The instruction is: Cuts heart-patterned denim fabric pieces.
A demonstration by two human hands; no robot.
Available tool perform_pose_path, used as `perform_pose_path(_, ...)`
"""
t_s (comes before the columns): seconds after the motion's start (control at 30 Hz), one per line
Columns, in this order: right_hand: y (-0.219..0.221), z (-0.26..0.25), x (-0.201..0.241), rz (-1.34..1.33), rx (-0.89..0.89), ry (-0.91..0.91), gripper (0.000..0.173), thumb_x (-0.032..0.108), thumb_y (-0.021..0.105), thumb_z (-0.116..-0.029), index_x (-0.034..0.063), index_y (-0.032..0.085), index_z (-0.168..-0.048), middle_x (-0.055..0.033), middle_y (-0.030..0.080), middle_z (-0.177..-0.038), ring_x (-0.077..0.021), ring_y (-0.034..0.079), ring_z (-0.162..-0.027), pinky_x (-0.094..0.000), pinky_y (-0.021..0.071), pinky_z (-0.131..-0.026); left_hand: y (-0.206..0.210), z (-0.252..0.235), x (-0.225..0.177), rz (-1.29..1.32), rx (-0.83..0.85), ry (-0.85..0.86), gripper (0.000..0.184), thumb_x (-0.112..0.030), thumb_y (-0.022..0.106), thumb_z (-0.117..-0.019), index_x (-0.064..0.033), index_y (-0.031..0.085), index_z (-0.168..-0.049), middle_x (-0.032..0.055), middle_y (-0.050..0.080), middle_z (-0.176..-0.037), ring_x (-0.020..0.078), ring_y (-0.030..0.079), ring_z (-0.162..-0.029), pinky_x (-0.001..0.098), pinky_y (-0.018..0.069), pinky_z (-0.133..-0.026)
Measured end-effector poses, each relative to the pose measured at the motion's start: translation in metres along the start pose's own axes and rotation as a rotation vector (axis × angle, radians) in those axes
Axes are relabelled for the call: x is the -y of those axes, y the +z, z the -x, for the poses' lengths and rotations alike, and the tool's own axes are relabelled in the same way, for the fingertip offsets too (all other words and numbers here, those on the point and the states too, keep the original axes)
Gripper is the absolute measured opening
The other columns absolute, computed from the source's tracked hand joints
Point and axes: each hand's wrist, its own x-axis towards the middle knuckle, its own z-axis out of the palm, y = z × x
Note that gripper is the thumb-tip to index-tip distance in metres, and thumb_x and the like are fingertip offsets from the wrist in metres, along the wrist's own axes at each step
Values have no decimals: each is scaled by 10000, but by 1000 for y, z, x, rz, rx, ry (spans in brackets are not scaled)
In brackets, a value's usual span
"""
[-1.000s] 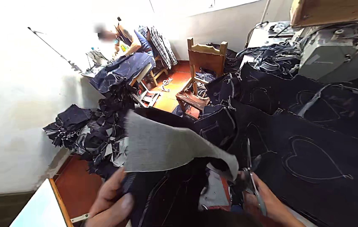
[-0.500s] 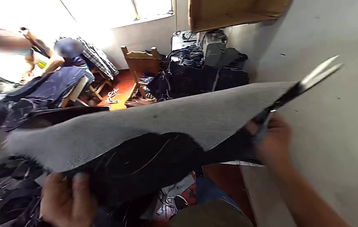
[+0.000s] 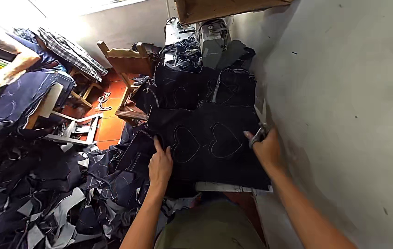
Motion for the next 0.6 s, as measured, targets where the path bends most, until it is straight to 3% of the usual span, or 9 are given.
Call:
perform_pose_path(0.13, 58, -1, 30, 21, 168, -238, 828, 439, 852, -813, 2, 524, -1436, -202, 602, -1415, -392, 608, -1260, -598, 486, -1049, -1, -4, -24, -119, 49, -100, 777, -483, 415, -1076, -84, 77, -1651, 202, 734, -1028, 390, 723, -1004, 566, 559, -894)
perform_pose_path(0.2, 87, -19, 23, 121, 163, -320, 844, 472, 872, -776, -20, 562, -1388, -213, 589, -1433, -417, 584, -1290, -613, 453, -1077, -2, -7, -25, -135, 105, -119, 797, -508, 413, -1071, -102, 56, -1656, 200, 734, -1055, 392, 719, -1023, 571, 554, -899)
perform_pose_path(0.27, 92, -34, 22, 173, 187, -361, 855, 486, 877, -763, -27, 571, -1375, -230, 567, -1451, -444, 563, -1305, -641, 436, -1083, -17, -4, -10, 18, 159, -49, 823, -479, 523, -1048, -158, 82, -1664, 216, 722, -1127, 400, 707, -1056, 598, 540, -938)
perform_pose_path(0.33, 90, -38, 23, 161, 210, -395, 848, 453, 892, -760, -45, 568, -1365, -268, 580, -1414, -484, 585, -1255, -679, 456, -1036, -42, 13, 24, 224, 87, 153, 704, -385, 618, -1017, -184, 319, -1622, 159, 716, -1179, 310, 699, -1076, 532, 538, -1000)
perform_pose_path(0.4, 89, -38, 23, 147, 218, -407, 852, 406, 908, -754, -71, 556, -1365, -319, 579, -1383, -535, 574, -1243, -715, 448, -1016, -58, 34, 65, 327, -253, 324, 394, -332, 578, -1031, -121, 668, -1351, 62, 748, -1083, 179, 727, -986, 416, 612, -916)
perform_pose_path(0.47, 89, -37, 26, 159, 209, -390, 858, 369, 925, -734, -79, 550, -1362, -357, 581, -1347, -565, 567, -1230, -728, 440, -1004, -50, 42, 113, 248, -437, 119, 316, -261, 501, -1040, -53, 738, -1062, 84, 734, -899, 208, 721, -819, 436, 607, -758)
perform_pose_path(0.5, 90, -36, 28, 172, 211, -380, 868, 355, 927, -731, -78, 540, -1376, -357, 573, -1360, -566, 560, -1240, -725, 434, -1012, -39, 39, 137, 193, -266, -64, 325, -225, 466, -1067, -27, 718, -1119, 154, 735, -998, 300, 720, -939, 530, 573, -863)
perform_pose_path(0.53, 91, -36, 30, 179, 210, -375, 871, 344, 929, -727, -77, 536, -1381, -350, 565, -1379, -564, 553, -1253, -723, 427, -1021, -21, 28, 159, 153, -26, -181, 324, -171, 451, -1072, -58, 691, -1258, 174, 710, -1204, 341, 678, -1141, 578, 516, -1008)
perform_pose_path(0.6, 91, -38, 29, 201, 216, -380, 877, 341, 926, -733, -78, 526, -1391, -323, 542, -1433, -548, 535, -1292, -708, 415, -1049, 32, 5, 183, 114, 239, -81, 434, 10, 486, -991, -90, 638, -1385, 164, 617, -1407, 333, 588, -1309, 545, 462, -1112)
